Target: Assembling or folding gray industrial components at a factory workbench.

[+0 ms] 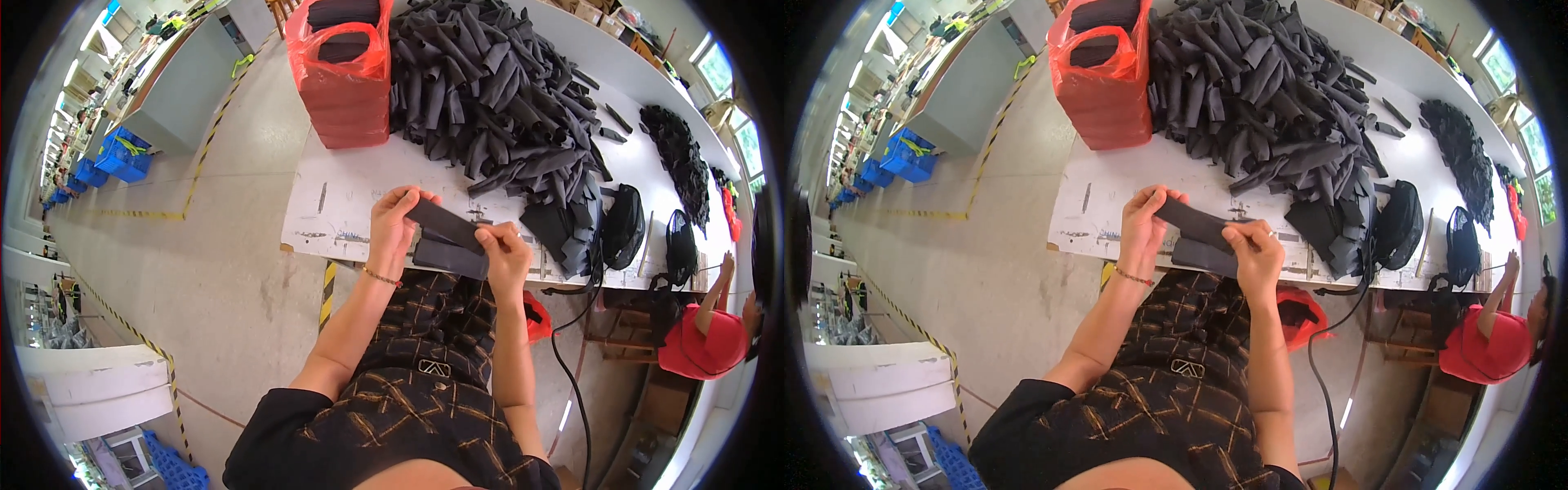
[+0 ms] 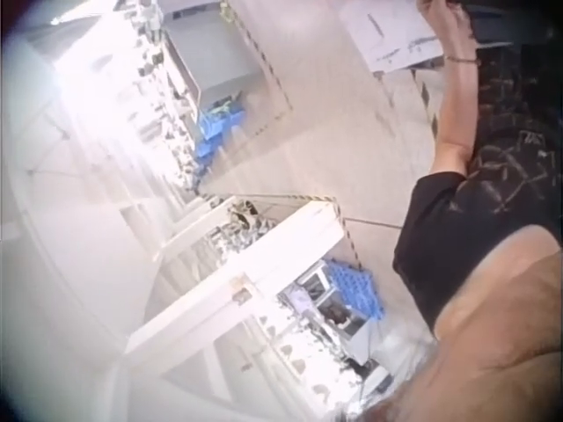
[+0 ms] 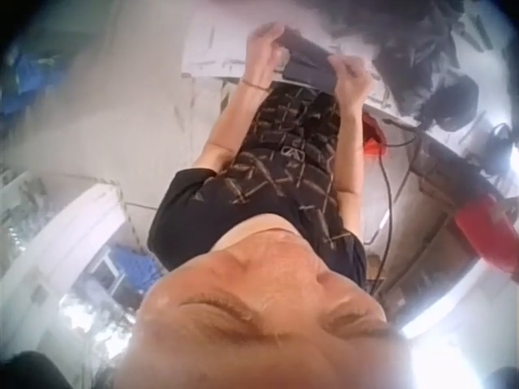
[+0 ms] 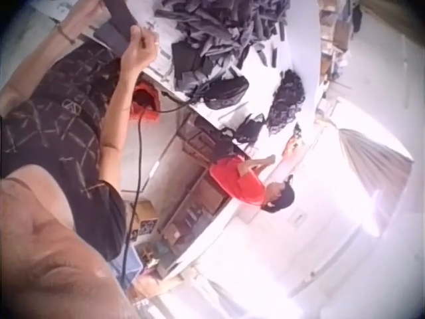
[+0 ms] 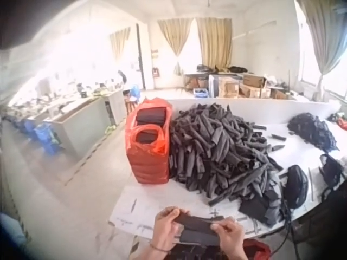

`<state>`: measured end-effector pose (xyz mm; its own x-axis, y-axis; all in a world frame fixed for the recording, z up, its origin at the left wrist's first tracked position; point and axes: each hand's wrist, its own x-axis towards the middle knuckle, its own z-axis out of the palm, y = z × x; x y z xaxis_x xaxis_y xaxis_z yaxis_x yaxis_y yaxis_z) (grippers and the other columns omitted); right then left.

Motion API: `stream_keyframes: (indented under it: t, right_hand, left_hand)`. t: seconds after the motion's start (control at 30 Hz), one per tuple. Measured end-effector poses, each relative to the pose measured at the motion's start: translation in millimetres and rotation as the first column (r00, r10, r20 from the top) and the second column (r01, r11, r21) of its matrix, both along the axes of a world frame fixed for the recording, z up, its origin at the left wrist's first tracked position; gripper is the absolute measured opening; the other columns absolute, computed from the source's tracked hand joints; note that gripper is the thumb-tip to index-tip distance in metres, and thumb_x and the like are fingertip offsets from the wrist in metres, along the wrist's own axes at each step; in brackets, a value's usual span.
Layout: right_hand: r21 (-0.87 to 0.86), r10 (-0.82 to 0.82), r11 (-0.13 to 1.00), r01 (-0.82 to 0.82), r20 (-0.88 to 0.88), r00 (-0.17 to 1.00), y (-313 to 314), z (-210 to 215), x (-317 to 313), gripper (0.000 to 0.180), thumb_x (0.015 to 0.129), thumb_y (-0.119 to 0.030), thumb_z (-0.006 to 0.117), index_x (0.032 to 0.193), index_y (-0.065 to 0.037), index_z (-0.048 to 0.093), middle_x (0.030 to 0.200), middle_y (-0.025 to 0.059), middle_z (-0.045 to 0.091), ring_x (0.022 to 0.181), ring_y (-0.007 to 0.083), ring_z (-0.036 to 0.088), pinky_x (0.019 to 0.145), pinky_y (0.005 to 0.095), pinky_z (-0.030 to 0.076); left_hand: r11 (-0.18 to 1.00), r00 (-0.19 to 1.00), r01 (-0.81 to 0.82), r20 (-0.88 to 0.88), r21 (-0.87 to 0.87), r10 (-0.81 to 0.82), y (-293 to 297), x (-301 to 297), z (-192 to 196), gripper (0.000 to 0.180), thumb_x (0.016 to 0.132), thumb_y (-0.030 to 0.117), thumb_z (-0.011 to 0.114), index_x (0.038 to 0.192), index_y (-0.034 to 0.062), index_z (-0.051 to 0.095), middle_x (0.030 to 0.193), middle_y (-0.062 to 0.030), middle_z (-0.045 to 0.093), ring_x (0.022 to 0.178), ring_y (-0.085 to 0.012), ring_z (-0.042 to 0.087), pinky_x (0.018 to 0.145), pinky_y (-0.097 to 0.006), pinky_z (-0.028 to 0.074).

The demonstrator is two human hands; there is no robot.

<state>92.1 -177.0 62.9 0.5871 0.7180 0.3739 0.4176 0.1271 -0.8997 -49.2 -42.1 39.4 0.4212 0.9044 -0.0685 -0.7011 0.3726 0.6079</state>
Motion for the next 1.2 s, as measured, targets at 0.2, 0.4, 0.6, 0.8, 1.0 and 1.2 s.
stream_keyframes:
  t: [0.2,0.4,0.6,0.8,1.0,1.2]
  right_hand:
    - [-0.106,-0.02,0.994,-0.03,-0.444,0.896,13,-21,33,0.017,0.086,-0.012,0.07,0.089,0.005,0.069,0.074,-0.0028,0.061,0.066,0.0031,0.047,0.06,0.0195,0.038]
    - [-0.318,-0.156,0.934,0.164,0.053,0.986,0,-72,49,0.012,0.078,-0.008,0.074,0.081,-0.001,0.064,0.071,0.0049,0.061,0.061,0.0142,0.054,0.059,0.0291,0.044]
    - [-0.266,-0.287,0.847,0.46,0.499,0.818,-24,-70,92,0.014,0.083,-0.01,0.067,0.095,-0.004,0.063,0.094,0.0127,0.06,0.082,0.0293,0.058,0.072,0.0385,0.046]
    - [-0.347,-0.14,0.618,0.705,0.835,0.533,-33,-72,139,0.039,0.079,-0.023,0.07,0.114,-0.009,0.06,0.112,0.0091,0.057,0.106,0.0297,0.051,0.083,0.0407,0.042]
    - [-0.408,0.081,0.546,0.732,0.895,0.438,-45,-104,160,0.049,0.077,-0.028,0.071,0.119,-0.007,0.057,0.107,0.0084,0.056,0.104,0.0268,0.05,0.083,0.0389,0.043]
    - [-0.363,0.092,0.725,0.585,0.893,0.441,-31,-79,132,0.049,0.081,-0.026,0.066,0.122,-0.004,0.052,0.104,0.0096,0.056,0.098,0.0265,0.052,0.08,0.0382,0.043]
  left_hand:
    - [0.994,0.924,0.056,-0.382,0.091,-0.018,15,21,-4,0.013,0.086,0.01,0.069,0.092,-0.0008,0.067,0.086,-0.0101,0.068,0.076,-0.02,0.065,0.071,-0.03,0.052]
    - [0.855,0.545,0.189,-0.776,0.482,0.317,15,36,-62,0.021,0.079,0.018,0.076,0.09,0.0015,0.069,0.08,-0.005,0.067,0.067,-0.0139,0.059,0.066,-0.026,0.049]
    - [0.739,0.482,-0.032,-0.637,0.673,0.602,86,53,-70,0.015,0.084,0.017,0.07,0.089,0.003,0.07,0.075,-0.0048,0.066,0.067,-0.0118,0.059,0.066,-0.026,0.048]
    - [0.638,0.494,-0.275,-0.463,0.719,0.736,142,109,-40,0.018,0.086,0.018,0.068,0.09,0.0005,0.068,0.077,-0.0053,0.067,0.068,-0.0114,0.06,0.065,-0.026,0.049]
    - [0.433,0.154,0.013,-0.43,0.901,0.89,183,145,-17,0.042,0.068,0.027,0.082,0.095,0.0019,0.061,0.091,-0.0137,0.058,0.082,-0.0333,0.057,0.077,-0.04,0.047]
    - [0.691,0.224,0.065,-0.685,0.72,0.693,195,120,-30,0.031,0.074,0.024,0.079,0.089,0.0014,0.065,0.082,-0.0094,0.068,0.072,-0.0245,0.066,0.063,-0.035,0.05]
